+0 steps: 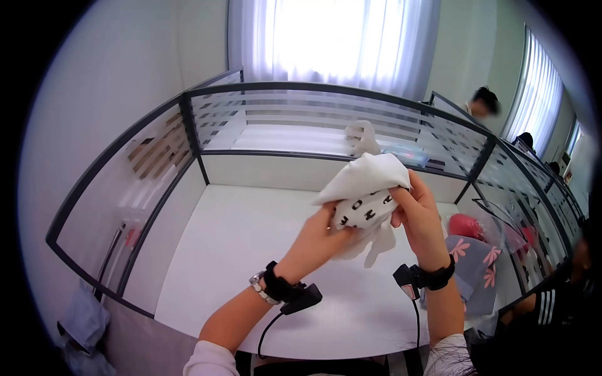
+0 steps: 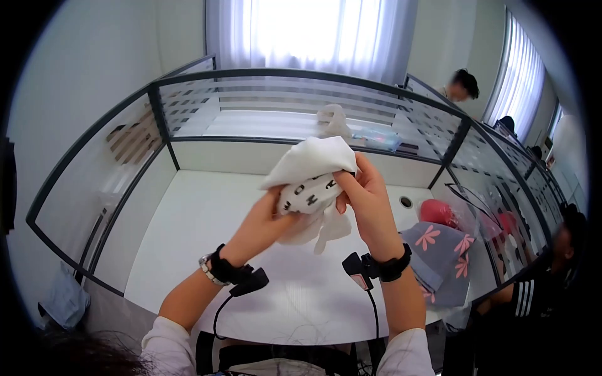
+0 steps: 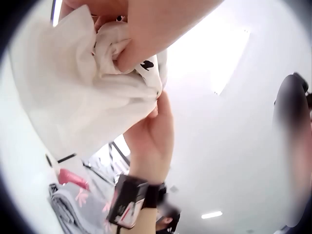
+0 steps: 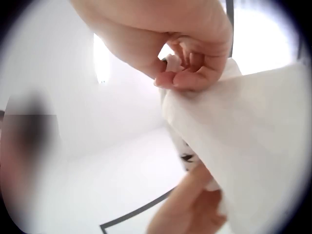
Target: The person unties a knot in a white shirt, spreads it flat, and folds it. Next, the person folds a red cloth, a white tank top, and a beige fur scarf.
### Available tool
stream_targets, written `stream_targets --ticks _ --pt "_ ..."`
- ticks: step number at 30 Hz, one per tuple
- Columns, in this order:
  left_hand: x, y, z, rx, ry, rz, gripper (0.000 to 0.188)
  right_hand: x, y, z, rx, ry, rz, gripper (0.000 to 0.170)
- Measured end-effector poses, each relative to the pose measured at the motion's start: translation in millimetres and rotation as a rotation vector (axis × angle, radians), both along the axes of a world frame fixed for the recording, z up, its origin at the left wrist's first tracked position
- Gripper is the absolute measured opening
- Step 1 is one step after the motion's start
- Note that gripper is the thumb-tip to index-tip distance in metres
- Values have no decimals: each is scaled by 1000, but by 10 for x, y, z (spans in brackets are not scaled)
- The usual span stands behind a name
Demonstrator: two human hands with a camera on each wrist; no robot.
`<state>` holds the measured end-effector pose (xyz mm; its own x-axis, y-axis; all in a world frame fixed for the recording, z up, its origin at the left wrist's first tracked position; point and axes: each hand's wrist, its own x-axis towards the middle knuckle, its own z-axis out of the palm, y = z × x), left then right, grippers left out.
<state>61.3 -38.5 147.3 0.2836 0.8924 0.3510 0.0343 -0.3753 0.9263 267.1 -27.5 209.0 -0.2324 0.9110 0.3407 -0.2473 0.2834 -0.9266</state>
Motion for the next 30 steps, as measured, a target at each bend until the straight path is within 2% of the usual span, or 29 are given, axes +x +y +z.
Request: stream_targets --ticks 2,4,6,9,12,13,15,18,20,22,24,26,28,30 --pt "-194 94 140 109 -190 34 55 -78 127 47 116 -105 -60 26" --pt "-368 82 350 26 -283 68 40 -141 192 87 121 -108 -133 29" --pt "-475 66 523 -8 -174 132 32 -141 258 84 98 -137 -101 34" --pt "-436 134 544 66 -174 151 30 -55 397 -58 96 -313 20 39" --pt "-397 268 452 -69 -187 114 35 -9 435 -190 167 -613 -82 42" --pt "-368 322 419 -97 -185 111 35 -12 455 -222 140 -614 -78 42" --pt "-293 426 321 -231 -149 31 33 -50 513 -288 455 -628 -90 47" --pt "-197 479 163 -296 -116 -10 38 -214 465 -307 521 -573 67 55" --pt "-172 509 137 -327 -140 -14 39 -300 449 -346 466 -618 90 55" --pt "-160 545 85 -354 -156 -20 41 -334 549 -443 404 -562 6 51" --pt "-177 600 8 -121 -9 53 46 -290 638 -506 365 -530 -4 44" --pt "-254 632 30 -99 200 57 54 -213 671 -501 307 -558 38 45" --pt "-309 596 118 -195 245 0 49 -193 686 -519 304 -560 63 45" --pt "-324 585 109 -214 116 -28 46 -202 675 -506 190 -478 125 43"
